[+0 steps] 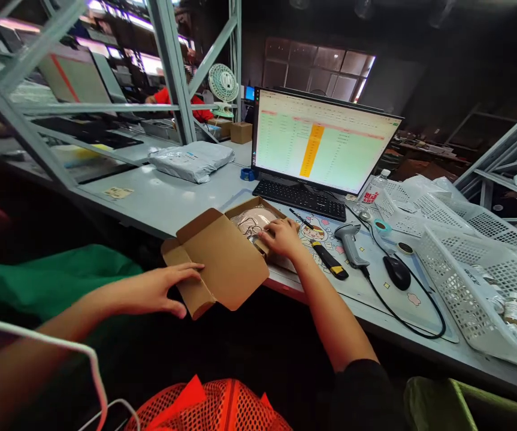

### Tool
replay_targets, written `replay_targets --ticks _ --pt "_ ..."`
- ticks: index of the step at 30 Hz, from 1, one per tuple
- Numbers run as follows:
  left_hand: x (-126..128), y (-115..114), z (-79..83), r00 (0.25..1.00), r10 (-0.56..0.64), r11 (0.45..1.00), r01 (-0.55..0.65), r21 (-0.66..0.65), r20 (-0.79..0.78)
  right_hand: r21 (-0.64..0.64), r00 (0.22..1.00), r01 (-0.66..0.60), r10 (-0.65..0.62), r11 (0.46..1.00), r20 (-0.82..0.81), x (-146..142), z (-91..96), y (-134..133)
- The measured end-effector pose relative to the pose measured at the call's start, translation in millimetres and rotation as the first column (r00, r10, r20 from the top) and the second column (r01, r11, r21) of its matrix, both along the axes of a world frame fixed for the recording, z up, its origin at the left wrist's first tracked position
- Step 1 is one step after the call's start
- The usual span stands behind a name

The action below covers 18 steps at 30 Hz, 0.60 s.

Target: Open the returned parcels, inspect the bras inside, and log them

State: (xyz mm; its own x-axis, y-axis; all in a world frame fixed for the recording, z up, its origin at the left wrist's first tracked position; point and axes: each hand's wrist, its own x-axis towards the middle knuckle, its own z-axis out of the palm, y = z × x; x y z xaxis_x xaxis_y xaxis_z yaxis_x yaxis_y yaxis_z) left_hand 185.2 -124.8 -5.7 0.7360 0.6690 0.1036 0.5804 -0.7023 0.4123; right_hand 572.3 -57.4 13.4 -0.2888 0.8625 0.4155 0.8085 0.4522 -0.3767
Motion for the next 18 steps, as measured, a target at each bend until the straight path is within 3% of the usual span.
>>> replay_targets --ticks 2,3,5,7,9,12,15,18 --pt "23 19 49.5 0.997 -0.076 0.984 0.071 -0.161 -0.026 -0.002 1.000 0.011 -0.011 1.000 -0.003 -1 -3.8 4" --pt "40 32 73.5 0.996 -0.091 0.980 0.088 -0.177 -0.011 0.002 1.000 0.021 -0.021 1.000 -0.005 -2 -6.3 5" --pt "82 63 112.2 0.997 -0.063 0.995 0.059 -0.084 -0.047 0.016 0.999 0.039 -0.039 0.999 -0.014 -3 -10.9 4" --pt "127 97 132.4 0.981 0.020 1.000 -0.015 0.026 -0.191 0.032 0.998 0.051 -0.051 0.998 -0.023 -3 -13.4 1" --pt "168 125 133.0 0.951 0.114 0.993 -0.101 0.060 -0.289 0.059 0.997 0.068 -0.066 0.996 -0.037 -3 -14.2 -3" --pt "205 153 110.4 0.919 0.228 0.973 -0.229 0.035 -0.323 0.118 0.992 0.110 -0.101 0.987 -0.076 -1 -15.8 -14" --pt "212 167 84.4 0.900 0.290 0.946 -0.322 -0.048 -0.325 0.167 0.984 0.150 -0.131 0.975 -0.119 7 -22.3 -30" --pt "203 175 71.5 0.936 0.278 0.938 -0.314 -0.150 -0.218 0.176 0.978 0.169 -0.144 0.970 -0.148 17 -33.4 -47"
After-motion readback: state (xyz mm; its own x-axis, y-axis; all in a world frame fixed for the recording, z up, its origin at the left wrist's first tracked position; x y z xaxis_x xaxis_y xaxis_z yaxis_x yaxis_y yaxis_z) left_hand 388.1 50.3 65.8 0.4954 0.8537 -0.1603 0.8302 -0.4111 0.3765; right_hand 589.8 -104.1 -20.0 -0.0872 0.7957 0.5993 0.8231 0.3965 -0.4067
